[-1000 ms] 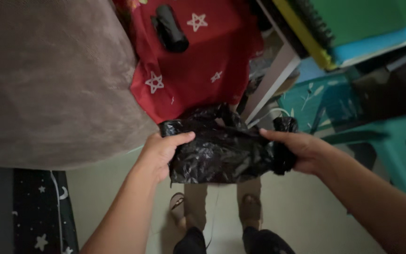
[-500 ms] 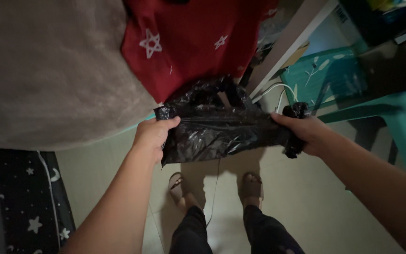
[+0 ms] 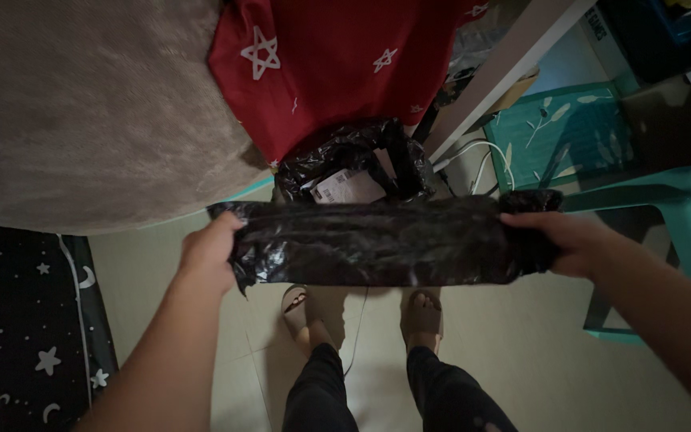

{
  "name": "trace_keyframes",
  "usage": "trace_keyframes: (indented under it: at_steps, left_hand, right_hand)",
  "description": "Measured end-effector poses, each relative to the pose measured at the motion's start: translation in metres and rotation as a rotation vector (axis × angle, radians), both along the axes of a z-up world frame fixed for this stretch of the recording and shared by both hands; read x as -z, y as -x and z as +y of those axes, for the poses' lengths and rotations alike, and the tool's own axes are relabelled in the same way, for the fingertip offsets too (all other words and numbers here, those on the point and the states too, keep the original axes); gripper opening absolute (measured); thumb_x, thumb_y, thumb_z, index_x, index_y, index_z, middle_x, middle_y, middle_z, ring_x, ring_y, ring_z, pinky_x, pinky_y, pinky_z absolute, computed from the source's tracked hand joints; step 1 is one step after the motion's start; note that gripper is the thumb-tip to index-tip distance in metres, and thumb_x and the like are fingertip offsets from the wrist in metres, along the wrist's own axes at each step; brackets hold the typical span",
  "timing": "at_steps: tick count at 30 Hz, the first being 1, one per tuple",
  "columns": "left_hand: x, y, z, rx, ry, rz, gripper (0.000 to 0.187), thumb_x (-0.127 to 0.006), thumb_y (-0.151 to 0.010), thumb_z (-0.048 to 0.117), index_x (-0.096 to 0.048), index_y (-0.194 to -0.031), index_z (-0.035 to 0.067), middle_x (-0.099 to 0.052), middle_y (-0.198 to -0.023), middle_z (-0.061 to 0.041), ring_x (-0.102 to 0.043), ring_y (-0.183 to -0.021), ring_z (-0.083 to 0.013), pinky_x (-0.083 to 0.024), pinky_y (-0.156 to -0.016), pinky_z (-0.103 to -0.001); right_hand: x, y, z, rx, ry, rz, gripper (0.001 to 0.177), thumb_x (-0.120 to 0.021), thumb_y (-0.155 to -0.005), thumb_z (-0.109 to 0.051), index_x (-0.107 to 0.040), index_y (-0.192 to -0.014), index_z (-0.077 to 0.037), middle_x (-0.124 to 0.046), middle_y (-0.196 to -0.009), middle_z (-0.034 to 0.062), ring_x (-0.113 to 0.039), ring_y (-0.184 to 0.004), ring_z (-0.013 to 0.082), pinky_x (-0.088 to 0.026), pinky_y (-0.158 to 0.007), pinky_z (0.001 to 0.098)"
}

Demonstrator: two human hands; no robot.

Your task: The person unfolds a black plastic trash bag and lines a red fabric-covered bin with it. They adjust the bag edges around the bin rim and smooth the interior to fit the container.

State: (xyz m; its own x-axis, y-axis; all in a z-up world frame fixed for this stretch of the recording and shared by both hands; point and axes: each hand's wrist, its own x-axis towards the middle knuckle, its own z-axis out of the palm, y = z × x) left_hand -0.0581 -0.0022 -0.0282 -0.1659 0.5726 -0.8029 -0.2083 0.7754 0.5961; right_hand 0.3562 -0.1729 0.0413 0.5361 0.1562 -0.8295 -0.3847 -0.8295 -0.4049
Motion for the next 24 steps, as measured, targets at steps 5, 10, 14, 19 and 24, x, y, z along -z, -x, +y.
trace_keyframes:
  at_steps: [5, 10, 14, 19, 24]
  left_hand:
    - [0.028, 0.03, -0.002, -0.033, -0.043, 0.09, 0.022, -0.066, -0.085, -0.004, -0.064, -0.104, -0.016, -0.069, -0.102, -0.024, -0.072, -0.079, -0.0325, -0.064, -0.066, -0.047]
    - [0.032, 0.046, -0.015, -0.047, -0.001, 0.258, 0.025, -0.073, -0.083, -0.003, -0.068, -0.105, -0.012, -0.071, -0.104, -0.023, -0.073, -0.084, -0.0312, -0.064, -0.067, -0.044]
    - [0.036, 0.053, -0.021, -0.046, 0.087, 0.55, 0.034, -0.08, -0.084, 0.005, -0.067, -0.111, -0.01, -0.07, -0.108, -0.024, -0.071, -0.091, -0.0307, -0.06, -0.071, -0.048]
    - [0.059, 0.048, -0.03, 0.292, -0.167, 0.723, 0.047, -0.081, -0.082, 0.018, -0.066, -0.119, -0.007, -0.07, -0.114, -0.027, -0.067, -0.104, -0.0386, -0.055, -0.091, -0.051]
    - [0.022, -0.042, -0.06, 0.712, -0.587, 0.909, 0.067, -0.088, -0.067, 0.021, -0.06, -0.124, -0.002, -0.062, -0.117, -0.027, -0.062, -0.105, -0.0416, -0.051, -0.089, -0.049]
  right_hand:
    - [0.007, -0.013, -0.012, -0.021, 0.053, -0.038, 0.087, -0.079, -0.076, -0.021, -0.042, -0.153, -0.008, -0.06, -0.146, 0.0221, -0.06, -0.132, 0.0398, -0.052, -0.108, 0.0529]
    - [0.013, -0.023, -0.023, -0.125, 0.189, -0.093, 0.086, -0.08, -0.083, -0.032, -0.041, -0.153, 0.0, -0.059, -0.143, 0.0274, -0.061, -0.128, 0.0425, -0.053, -0.104, 0.0524]
    - [0.018, -0.028, -0.03, 0.114, 0.009, 0.044, 0.08, -0.079, -0.08, -0.03, -0.049, -0.15, -0.004, -0.064, -0.14, 0.0205, -0.064, -0.126, 0.0342, -0.056, -0.101, 0.0402]
    - [0.019, -0.014, -0.027, -0.019, -0.076, 0.014, 0.068, -0.076, -0.084, -0.028, -0.051, -0.144, -0.008, -0.065, -0.133, 0.0187, -0.065, -0.121, 0.0322, -0.054, -0.095, 0.0388]
    - [0.029, 0.037, 0.005, -0.005, -0.243, 0.186, 0.044, -0.068, -0.092, -0.031, -0.061, -0.125, -0.002, -0.073, -0.11, 0.0157, -0.07, -0.102, 0.0303, -0.057, -0.084, 0.0389]
